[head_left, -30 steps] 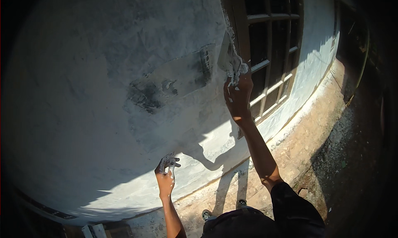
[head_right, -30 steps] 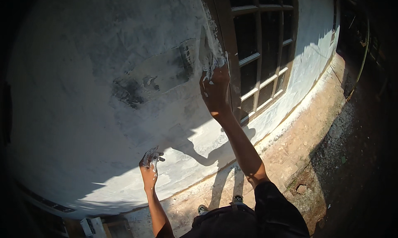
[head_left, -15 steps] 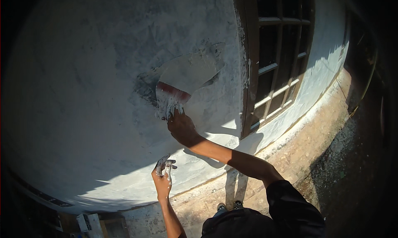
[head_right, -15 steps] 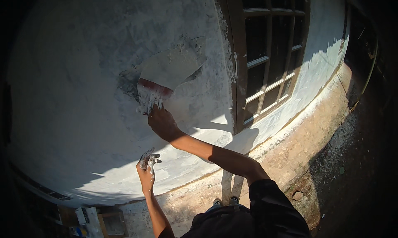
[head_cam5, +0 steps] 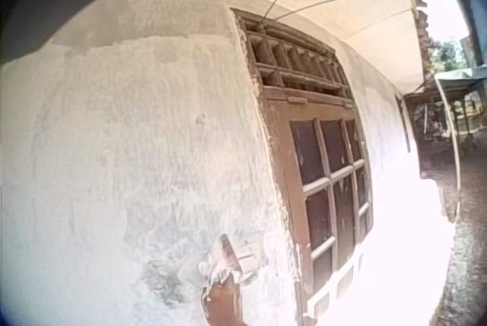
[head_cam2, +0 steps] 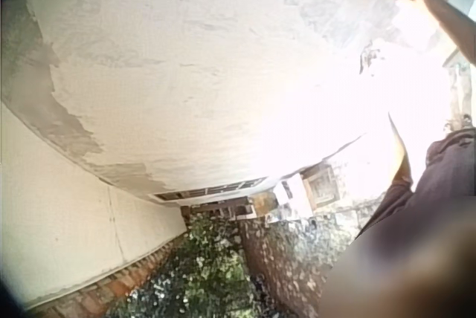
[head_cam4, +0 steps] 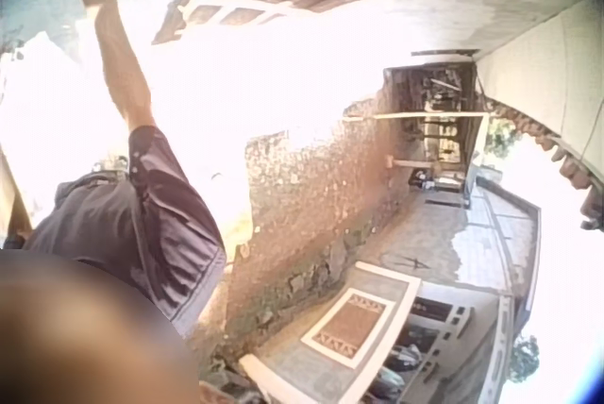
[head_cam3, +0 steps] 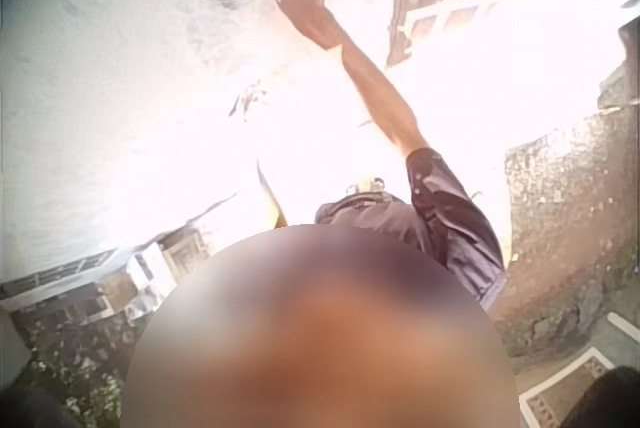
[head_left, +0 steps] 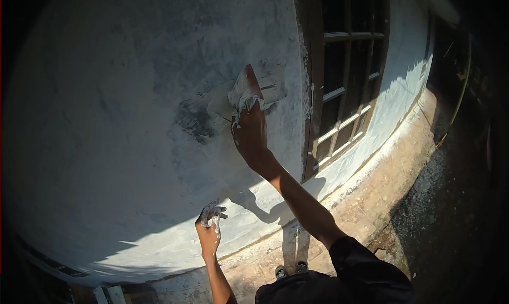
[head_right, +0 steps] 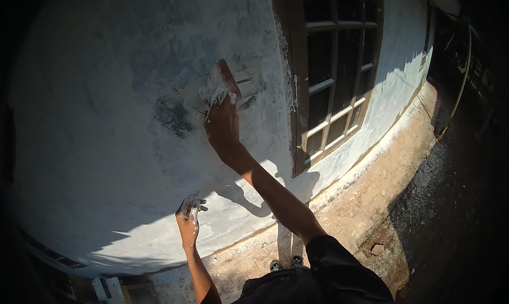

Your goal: The person applies plaster or putty to an exterior house wall using a putty knife and a trowel.

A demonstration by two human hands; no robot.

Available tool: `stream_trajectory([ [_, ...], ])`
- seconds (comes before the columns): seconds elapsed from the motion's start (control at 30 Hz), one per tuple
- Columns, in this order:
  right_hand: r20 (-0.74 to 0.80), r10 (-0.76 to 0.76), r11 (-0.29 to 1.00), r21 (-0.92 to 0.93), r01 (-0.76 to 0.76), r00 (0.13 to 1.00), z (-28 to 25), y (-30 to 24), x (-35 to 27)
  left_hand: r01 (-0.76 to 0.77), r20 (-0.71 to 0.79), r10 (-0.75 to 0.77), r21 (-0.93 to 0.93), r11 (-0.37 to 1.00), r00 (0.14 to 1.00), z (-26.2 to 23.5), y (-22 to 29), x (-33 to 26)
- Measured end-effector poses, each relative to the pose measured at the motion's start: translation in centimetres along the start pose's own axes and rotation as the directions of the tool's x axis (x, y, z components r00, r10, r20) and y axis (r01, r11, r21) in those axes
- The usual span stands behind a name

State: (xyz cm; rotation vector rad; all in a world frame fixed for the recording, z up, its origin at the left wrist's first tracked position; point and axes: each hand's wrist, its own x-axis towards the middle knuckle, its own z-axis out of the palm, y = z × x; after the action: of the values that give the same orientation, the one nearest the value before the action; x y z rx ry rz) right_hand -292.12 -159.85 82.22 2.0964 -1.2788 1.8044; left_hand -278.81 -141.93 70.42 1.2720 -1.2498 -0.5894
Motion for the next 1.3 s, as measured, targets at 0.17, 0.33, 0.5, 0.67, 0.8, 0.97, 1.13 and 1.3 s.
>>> stream_trajectory([
  [0.17, 0.241, -0.317, 0.943, -0.022, 0.331, 0.917, 4.5, -6.3, -4.7, 0.005, 0.002, -0.005, 0.021, 1.000, 1.000, -0.6, -0.1, 0.1],
  [0.33, 0.042, -0.165, 0.978, 0.134, 0.158, 0.985, -2.1, -5.2, -4.3, -0.009, 0.006, 0.009, -0.078, 0.997, 1.000, -1.7, -0.8, 0.1],
  [0.5, -0.117, -0.026, 0.997, 0.065, 0.033, 0.993, -3.3, -0.3, -0.4, -0.016, 0.012, 0.016, -0.053, 0.998, 1.000, -2.3, -1.0, 0.1],
  [0.67, 0.010, -0.075, 0.988, -0.134, 0.075, 0.997, 2.3, -0.1, -1.9, -0.035, 0.010, 0.036, -0.059, 0.998, 0.999, 0.0, -0.5, 0.8],
  [0.8, 0.175, -0.270, 0.961, -0.004, 0.275, 0.947, 3.2, -2.1, -5.4, 0.000, -0.052, 0.002, 0.043, 0.999, 0.999, 1.5, 1.1, 1.8],
  [0.97, 0.218, -0.353, 0.935, 0.102, 0.338, 0.910, -0.6, 0.6, -5.5, -0.256, -0.255, 0.235, -0.050, 0.965, 0.938, 6.7, 3.1, 3.5],
  [1.13, 0.227, -0.432, 0.836, 0.465, 0.292, 0.873, -2.5, 5.0, -4.6, -0.308, -0.436, 0.319, 0.099, 0.946, 0.841, 15.2, 10.0, 6.1],
  [1.3, 0.172, -0.668, 0.629, 0.650, 0.425, 0.724, -4.3, 8.7, -3.2, -0.287, -0.668, 0.314, 0.156, 0.945, 0.675, 19.2, 9.1, 6.3],
])
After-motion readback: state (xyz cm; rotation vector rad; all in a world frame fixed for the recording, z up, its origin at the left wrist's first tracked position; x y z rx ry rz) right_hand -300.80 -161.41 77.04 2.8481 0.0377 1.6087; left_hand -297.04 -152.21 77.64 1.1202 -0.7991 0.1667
